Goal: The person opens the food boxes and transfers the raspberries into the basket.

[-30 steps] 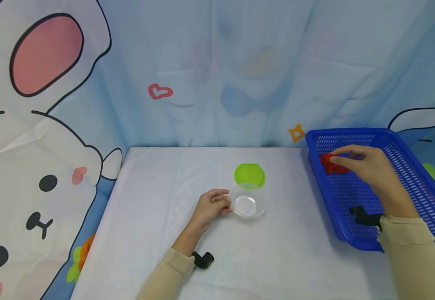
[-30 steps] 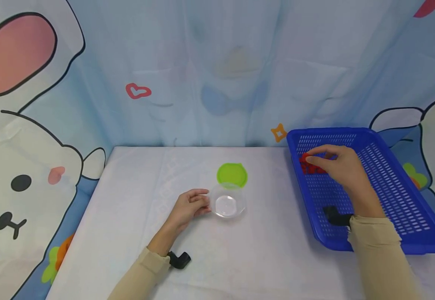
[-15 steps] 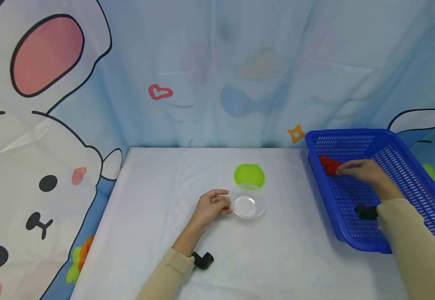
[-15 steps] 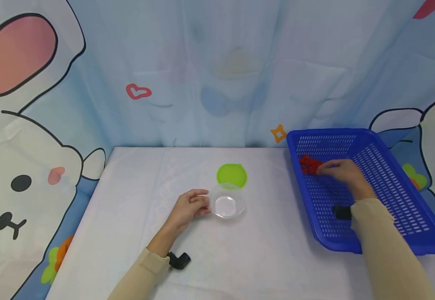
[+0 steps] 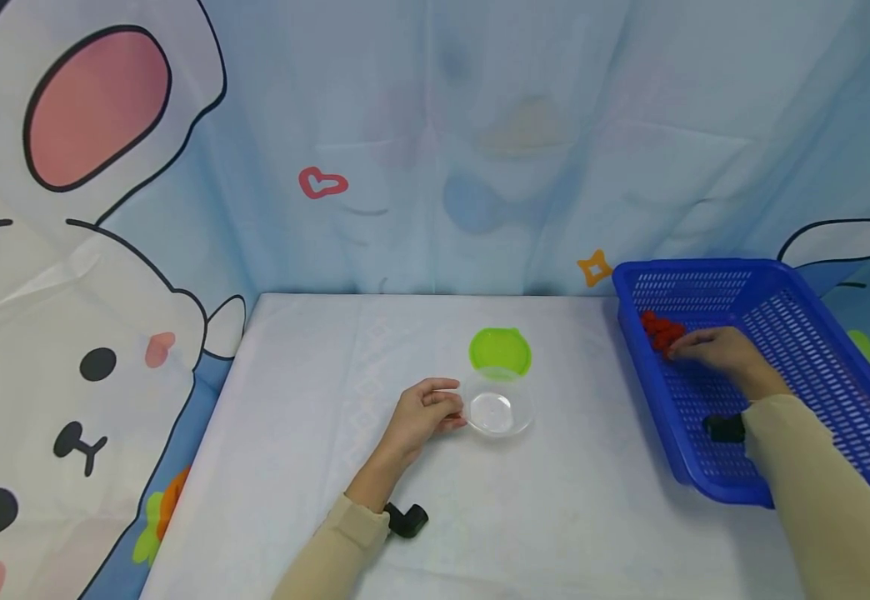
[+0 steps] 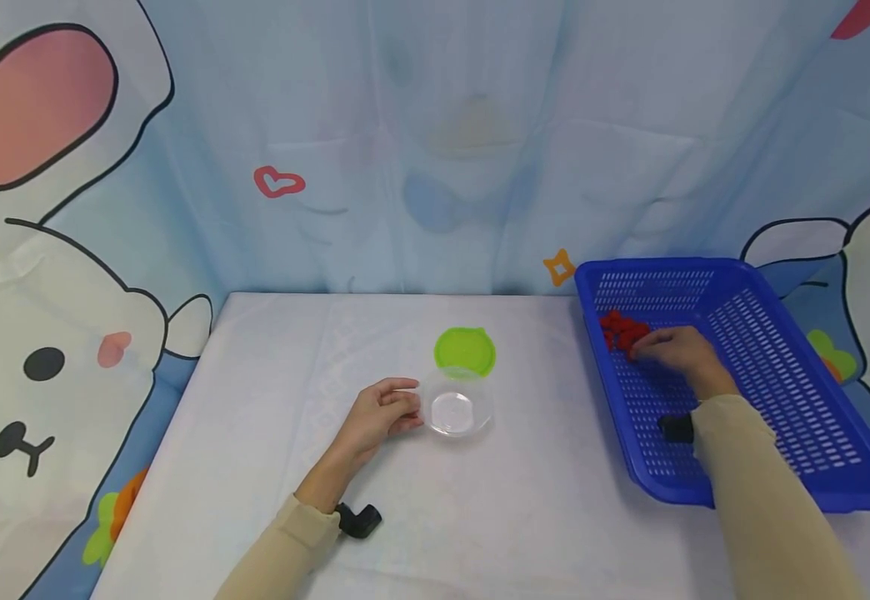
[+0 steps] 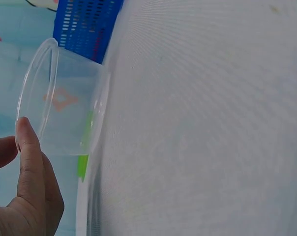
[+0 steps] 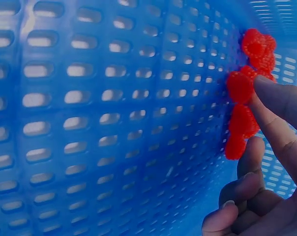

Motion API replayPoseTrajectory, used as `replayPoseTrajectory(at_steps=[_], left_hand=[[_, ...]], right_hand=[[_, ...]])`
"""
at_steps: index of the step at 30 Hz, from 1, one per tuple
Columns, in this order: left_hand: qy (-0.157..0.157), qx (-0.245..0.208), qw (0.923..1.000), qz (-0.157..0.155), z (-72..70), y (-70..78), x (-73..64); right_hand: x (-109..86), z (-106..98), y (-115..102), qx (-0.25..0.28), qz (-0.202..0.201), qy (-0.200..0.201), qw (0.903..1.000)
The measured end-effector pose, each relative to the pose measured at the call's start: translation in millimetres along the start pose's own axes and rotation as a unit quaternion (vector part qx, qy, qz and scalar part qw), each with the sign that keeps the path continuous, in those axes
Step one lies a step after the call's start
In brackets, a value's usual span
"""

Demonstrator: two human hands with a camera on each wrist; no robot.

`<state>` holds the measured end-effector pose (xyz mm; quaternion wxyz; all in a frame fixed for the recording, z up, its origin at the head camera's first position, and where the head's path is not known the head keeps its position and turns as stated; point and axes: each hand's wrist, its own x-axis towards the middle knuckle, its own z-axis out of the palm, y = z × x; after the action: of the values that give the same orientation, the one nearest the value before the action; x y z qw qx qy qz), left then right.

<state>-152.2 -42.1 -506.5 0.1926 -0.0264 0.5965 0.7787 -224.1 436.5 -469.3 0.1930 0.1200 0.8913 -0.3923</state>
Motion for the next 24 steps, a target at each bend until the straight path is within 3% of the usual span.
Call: replayPoseTrajectory(at_steps=[5,13,18,24], left_hand=[[-0.004,0.006,1.0000,-0.001,-1.0,0.8,1.5],[0.005,0.023,0.9997,-0.002,-7.5,5.6,2.4],[0.028,0.038,0.9989,0.008,-18.1,11.2,-0.5],[0.062,0.064,0.9959,0.017,-30.5,17.7,-7.9]], right_hand=[[-5.0,-1,-8,-0.008,-0.020,0.018,0.9996],[-26.4,6,-44,-0.031,-0.052,0.057,0.9965],[-51.5,14,-72,-0.038,-0.098,0.053,0.9931],[-88.5,35,-104,-0.039,-0.163,0.078,0.9828]])
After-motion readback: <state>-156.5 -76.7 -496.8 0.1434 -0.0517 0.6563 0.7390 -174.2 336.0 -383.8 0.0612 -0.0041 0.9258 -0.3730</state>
